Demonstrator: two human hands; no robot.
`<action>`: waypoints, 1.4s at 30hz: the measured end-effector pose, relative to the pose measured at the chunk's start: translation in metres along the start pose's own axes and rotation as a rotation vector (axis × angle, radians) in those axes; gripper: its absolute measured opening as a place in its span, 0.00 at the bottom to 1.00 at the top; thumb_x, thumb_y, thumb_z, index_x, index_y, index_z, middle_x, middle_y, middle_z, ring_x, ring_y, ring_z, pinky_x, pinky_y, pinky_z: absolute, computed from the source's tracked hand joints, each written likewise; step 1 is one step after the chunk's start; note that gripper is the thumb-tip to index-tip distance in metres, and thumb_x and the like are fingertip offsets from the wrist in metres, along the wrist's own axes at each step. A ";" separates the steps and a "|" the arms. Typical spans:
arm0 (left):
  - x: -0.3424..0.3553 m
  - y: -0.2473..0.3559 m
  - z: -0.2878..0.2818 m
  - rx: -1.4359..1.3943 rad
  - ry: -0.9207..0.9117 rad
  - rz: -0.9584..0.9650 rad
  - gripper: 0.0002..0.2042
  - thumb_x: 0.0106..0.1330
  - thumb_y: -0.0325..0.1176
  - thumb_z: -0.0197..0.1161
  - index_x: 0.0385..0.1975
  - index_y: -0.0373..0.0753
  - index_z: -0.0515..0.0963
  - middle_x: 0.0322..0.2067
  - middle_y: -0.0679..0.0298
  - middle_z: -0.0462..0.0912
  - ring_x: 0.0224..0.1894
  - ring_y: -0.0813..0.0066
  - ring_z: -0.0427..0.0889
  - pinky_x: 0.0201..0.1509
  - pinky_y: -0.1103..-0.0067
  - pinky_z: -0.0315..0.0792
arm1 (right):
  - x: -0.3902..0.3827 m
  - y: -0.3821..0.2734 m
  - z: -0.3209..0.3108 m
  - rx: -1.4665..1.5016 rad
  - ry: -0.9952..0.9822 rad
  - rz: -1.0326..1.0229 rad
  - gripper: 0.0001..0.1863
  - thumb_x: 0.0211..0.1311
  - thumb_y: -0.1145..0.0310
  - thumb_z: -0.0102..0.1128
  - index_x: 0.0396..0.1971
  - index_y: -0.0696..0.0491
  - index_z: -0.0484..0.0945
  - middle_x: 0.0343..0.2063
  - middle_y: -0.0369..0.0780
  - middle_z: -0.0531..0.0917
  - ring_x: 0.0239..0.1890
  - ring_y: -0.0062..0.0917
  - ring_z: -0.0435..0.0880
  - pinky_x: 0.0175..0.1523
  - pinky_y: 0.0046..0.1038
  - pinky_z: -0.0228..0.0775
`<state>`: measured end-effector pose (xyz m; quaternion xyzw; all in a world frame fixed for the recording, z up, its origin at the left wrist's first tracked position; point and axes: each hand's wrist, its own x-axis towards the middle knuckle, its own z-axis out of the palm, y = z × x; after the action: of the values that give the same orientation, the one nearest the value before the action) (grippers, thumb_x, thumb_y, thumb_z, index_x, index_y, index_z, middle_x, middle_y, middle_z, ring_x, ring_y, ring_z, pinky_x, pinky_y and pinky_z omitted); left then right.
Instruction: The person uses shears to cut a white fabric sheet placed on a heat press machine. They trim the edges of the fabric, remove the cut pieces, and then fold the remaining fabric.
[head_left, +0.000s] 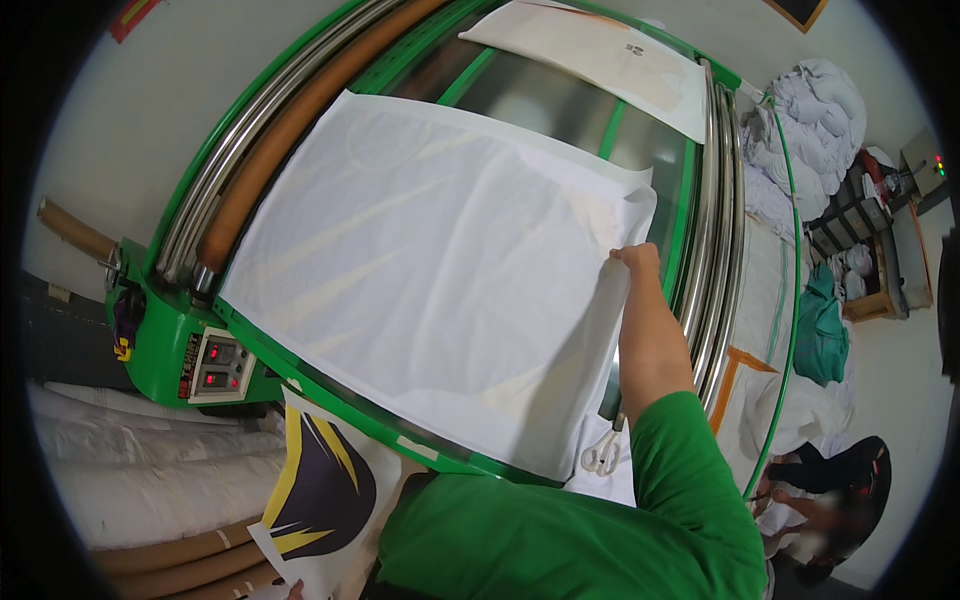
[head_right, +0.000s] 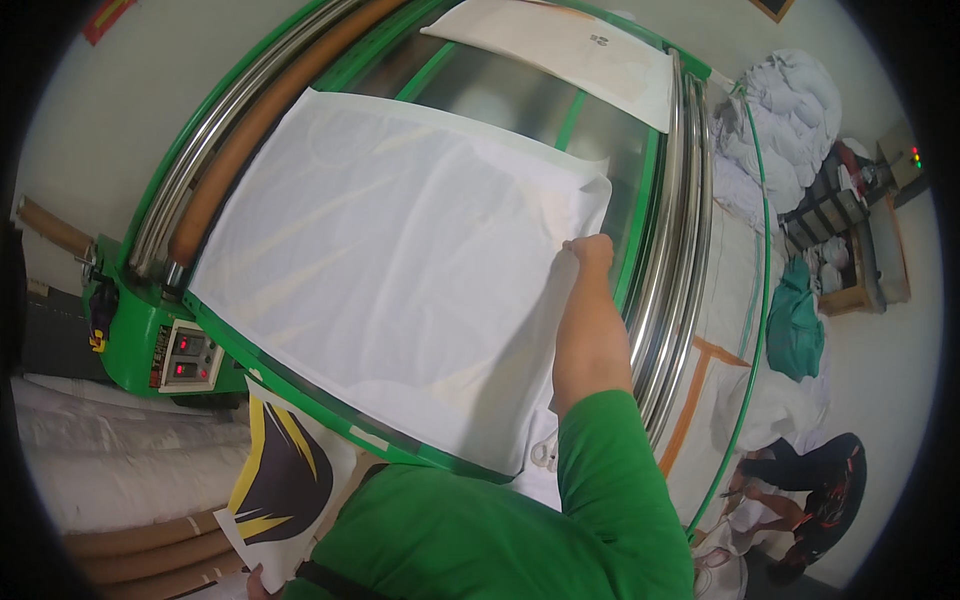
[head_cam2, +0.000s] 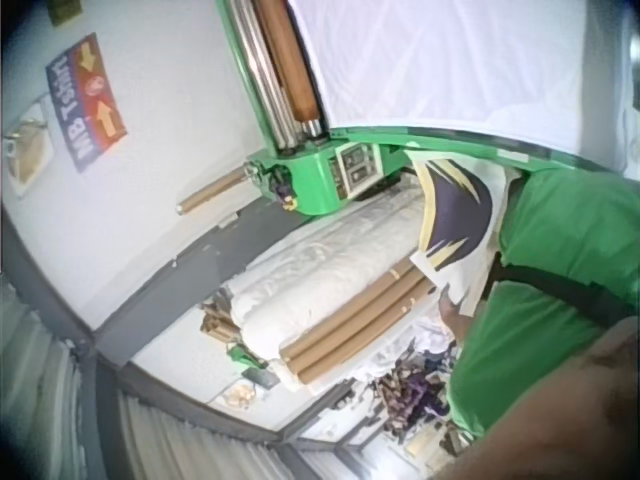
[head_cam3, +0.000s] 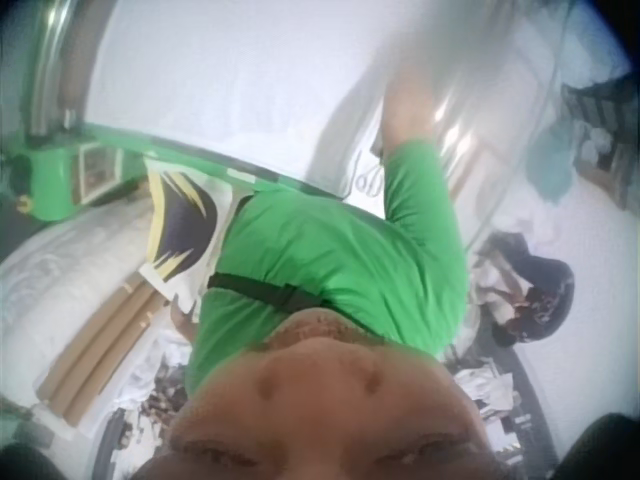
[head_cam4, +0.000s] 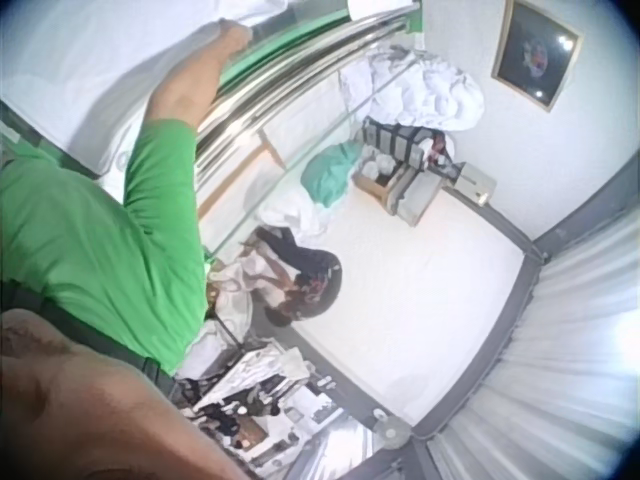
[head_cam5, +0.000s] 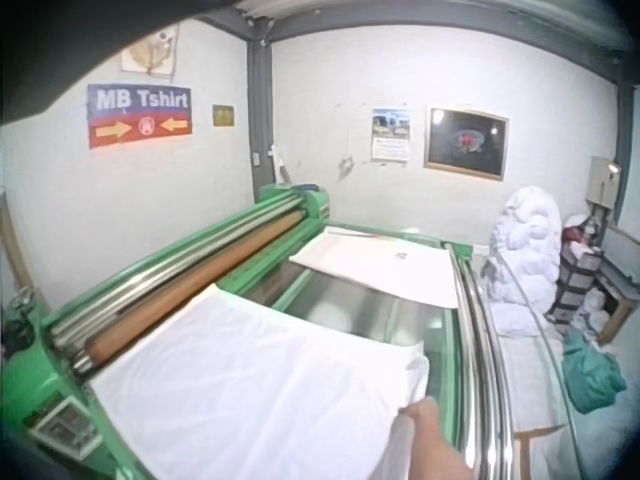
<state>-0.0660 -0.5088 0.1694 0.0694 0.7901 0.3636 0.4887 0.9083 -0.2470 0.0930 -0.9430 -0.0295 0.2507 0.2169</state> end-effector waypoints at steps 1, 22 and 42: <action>0.000 -0.003 0.003 -0.004 0.005 0.008 0.32 0.67 0.43 0.62 0.68 0.33 0.64 0.59 0.51 0.76 0.60 0.49 0.75 0.65 0.60 0.72 | 0.005 0.002 0.002 0.013 -0.040 -0.031 0.37 0.45 0.62 0.81 0.53 0.67 0.78 0.50 0.53 0.84 0.54 0.44 0.84 0.59 0.39 0.76; 0.013 0.048 0.121 0.085 0.196 0.180 0.33 0.67 0.44 0.63 0.68 0.32 0.64 0.59 0.50 0.76 0.60 0.48 0.75 0.65 0.61 0.72 | 0.196 0.061 -0.143 0.055 0.569 -0.208 0.40 0.41 0.55 0.83 0.54 0.60 0.78 0.50 0.52 0.84 0.53 0.46 0.84 0.57 0.41 0.76; -0.139 0.368 0.395 -0.307 -0.568 0.863 0.23 0.74 0.39 0.59 0.64 0.34 0.70 0.61 0.56 0.75 0.62 0.63 0.75 0.63 0.62 0.76 | -0.220 0.202 -0.035 0.036 0.508 -0.761 0.31 0.58 0.52 0.70 0.57 0.55 0.76 0.61 0.53 0.74 0.64 0.48 0.72 0.65 0.47 0.63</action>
<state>0.2393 -0.1064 0.4039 0.4111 0.4642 0.6097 0.4938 0.7230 -0.4800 0.1360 -0.8927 -0.3155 -0.0856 0.3103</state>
